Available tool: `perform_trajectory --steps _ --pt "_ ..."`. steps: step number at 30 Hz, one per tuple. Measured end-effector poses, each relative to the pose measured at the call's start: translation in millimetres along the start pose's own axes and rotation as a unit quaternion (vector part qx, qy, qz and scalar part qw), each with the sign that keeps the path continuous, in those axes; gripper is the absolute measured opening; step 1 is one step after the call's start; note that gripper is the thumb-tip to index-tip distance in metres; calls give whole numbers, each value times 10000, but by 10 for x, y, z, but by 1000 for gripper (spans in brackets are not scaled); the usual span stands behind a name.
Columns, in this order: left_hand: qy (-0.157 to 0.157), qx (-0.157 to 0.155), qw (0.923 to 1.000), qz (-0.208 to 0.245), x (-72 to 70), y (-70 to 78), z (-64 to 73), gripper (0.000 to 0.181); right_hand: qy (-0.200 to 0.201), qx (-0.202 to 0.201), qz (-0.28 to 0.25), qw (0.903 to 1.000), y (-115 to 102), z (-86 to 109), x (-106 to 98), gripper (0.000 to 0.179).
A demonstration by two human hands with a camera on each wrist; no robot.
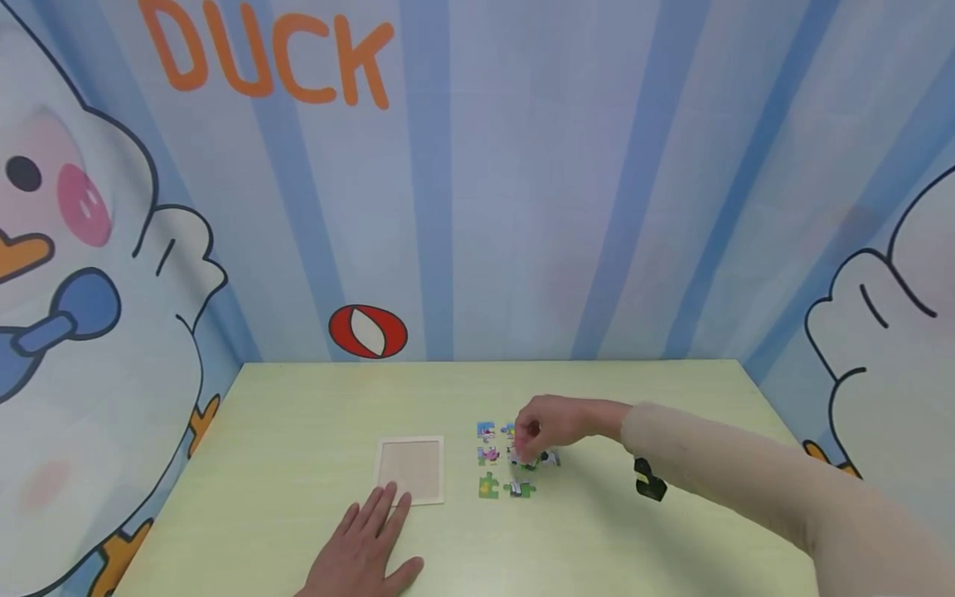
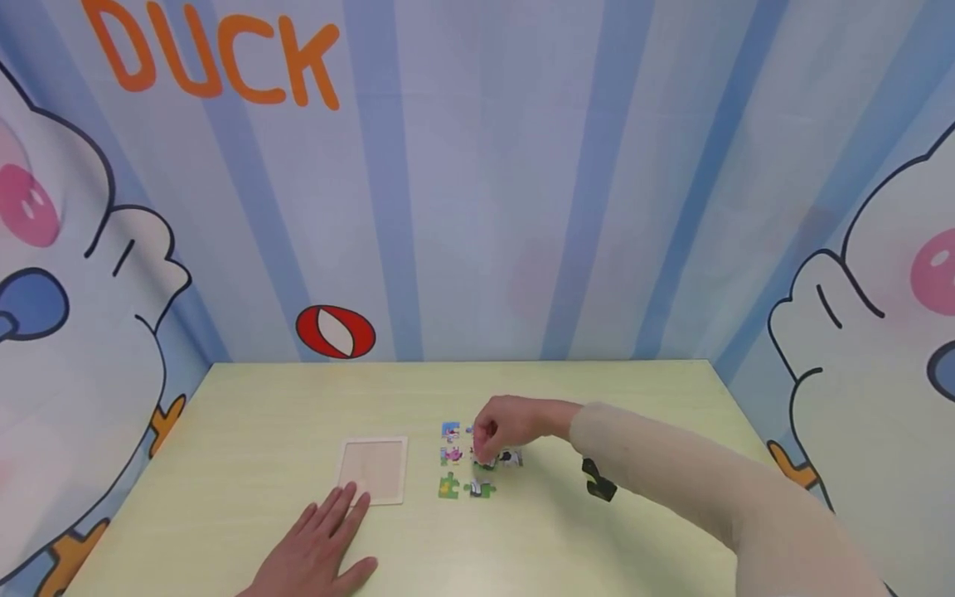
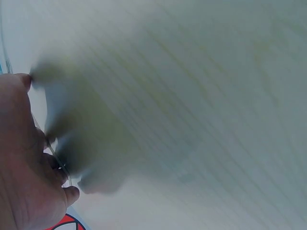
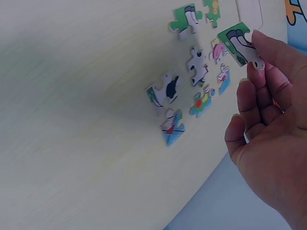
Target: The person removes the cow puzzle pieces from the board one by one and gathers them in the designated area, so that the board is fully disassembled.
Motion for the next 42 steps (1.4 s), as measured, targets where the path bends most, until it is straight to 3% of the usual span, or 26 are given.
perform_trajectory --steps 10,19,26,34,42 --pt "241 204 9995 25 -27 14 16 83 61 180 284 9994 203 142 90 14" --pt "266 168 9995 -22 -46 24 26 83 178 529 627 9965 370 179 198 20" --pt "254 188 9995 23 -39 37 38 83 211 278 714 9968 418 195 272 20" --pt "212 170 9996 -14 -23 19 24 84 421 -404 1492 9871 333 167 262 17" --pt "249 174 9994 -178 -18 21 22 83 614 -459 1859 9796 343 167 259 16"
Point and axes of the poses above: each hand's wrist, its own z-axis away from the middle knuckle, its own x-axis out of the palm, y = z × x, the point moved 9 cm from there along -z, towards the middle knuckle, and after that the axes turned 3 degrees about -x, right-handed, at the moved point
